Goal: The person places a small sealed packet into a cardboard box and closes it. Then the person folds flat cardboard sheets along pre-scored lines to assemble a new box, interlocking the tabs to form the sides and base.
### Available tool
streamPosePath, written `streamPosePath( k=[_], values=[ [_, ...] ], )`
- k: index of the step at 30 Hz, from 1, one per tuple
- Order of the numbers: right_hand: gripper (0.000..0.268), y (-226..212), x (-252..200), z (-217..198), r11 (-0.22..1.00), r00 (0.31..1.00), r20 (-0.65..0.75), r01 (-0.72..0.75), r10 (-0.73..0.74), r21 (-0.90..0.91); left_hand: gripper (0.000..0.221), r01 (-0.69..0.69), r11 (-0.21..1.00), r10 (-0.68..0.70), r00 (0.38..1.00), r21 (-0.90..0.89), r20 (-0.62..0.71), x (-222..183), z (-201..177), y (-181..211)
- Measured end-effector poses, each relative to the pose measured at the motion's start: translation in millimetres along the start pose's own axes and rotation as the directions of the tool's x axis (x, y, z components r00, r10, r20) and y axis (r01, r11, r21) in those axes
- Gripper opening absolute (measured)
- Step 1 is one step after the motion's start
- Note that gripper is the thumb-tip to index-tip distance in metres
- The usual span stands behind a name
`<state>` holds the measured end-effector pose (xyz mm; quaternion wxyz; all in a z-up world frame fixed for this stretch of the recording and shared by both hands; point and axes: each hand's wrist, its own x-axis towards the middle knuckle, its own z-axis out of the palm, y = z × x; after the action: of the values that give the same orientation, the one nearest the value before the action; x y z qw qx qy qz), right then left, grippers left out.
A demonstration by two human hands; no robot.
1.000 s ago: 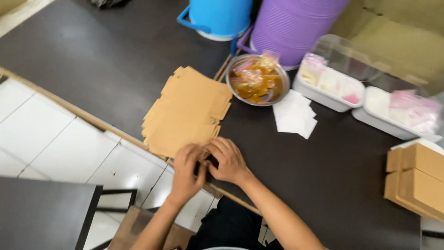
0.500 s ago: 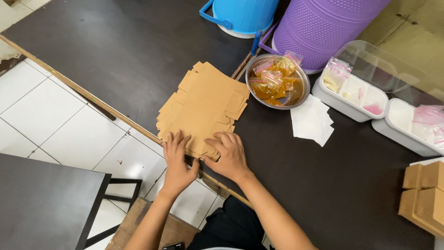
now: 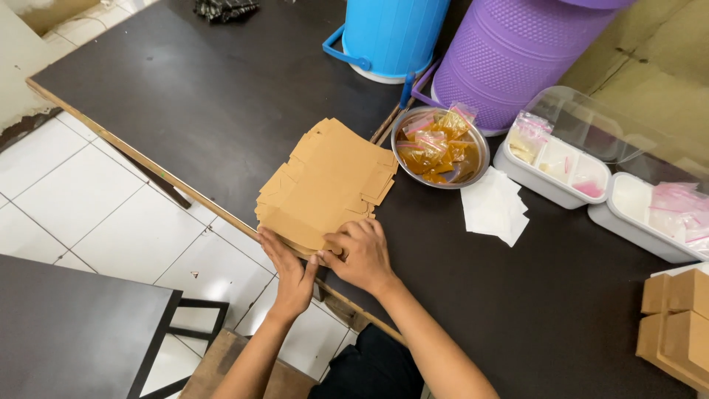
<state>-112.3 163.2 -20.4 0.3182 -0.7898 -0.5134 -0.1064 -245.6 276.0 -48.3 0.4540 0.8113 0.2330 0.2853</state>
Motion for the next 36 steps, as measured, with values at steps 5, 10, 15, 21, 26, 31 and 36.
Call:
streamPosePath(
  k=[5,10,15,21,26,31,36],
  values=[
    [0.031,-5,-3,8,0.994,0.996,0.022,-0.083,0.081,0.071,0.108,-0.042,0.999,0.043,0.998,0.035,-0.046,0,7,-9],
    [0.025,-9,0,2,0.972,0.982,0.059,-0.187,0.18,0.141,0.097,-0.058,0.998,0.059,0.997,0.028,-0.04,-1,7,-10],
    [0.009,0,2,8,0.923,0.966,-0.074,-0.212,0.247,0.32,0.091,0.002,0.999,0.0,0.998,0.032,-0.062,-3,9,-3],
    [0.012,5,-7,-25,0.851,0.814,-0.413,-0.176,0.408,0.494,0.079,-0.01,0.944,0.033,0.997,0.331,-0.064,2,21,-20],
    [0.015,-1,-37,-146,0.811,0.676,-0.548,-0.128,0.492,0.571,0.064,-0.024,0.841,0.073,0.995,0.54,-0.069,1,30,-37],
    [0.011,58,-102,-230,0.38,0.496,-0.346,0.034,0.797,0.924,0.063,-0.018,0.752,0.071,0.996,0.659,-0.054,5,37,-54],
    [0.017,112,-168,-279,0.121,0.546,0.044,-0.262,0.836,0.958,0.066,-0.061,0.963,0.094,0.989,0.263,-0.115,-1,24,37]
  ],
)
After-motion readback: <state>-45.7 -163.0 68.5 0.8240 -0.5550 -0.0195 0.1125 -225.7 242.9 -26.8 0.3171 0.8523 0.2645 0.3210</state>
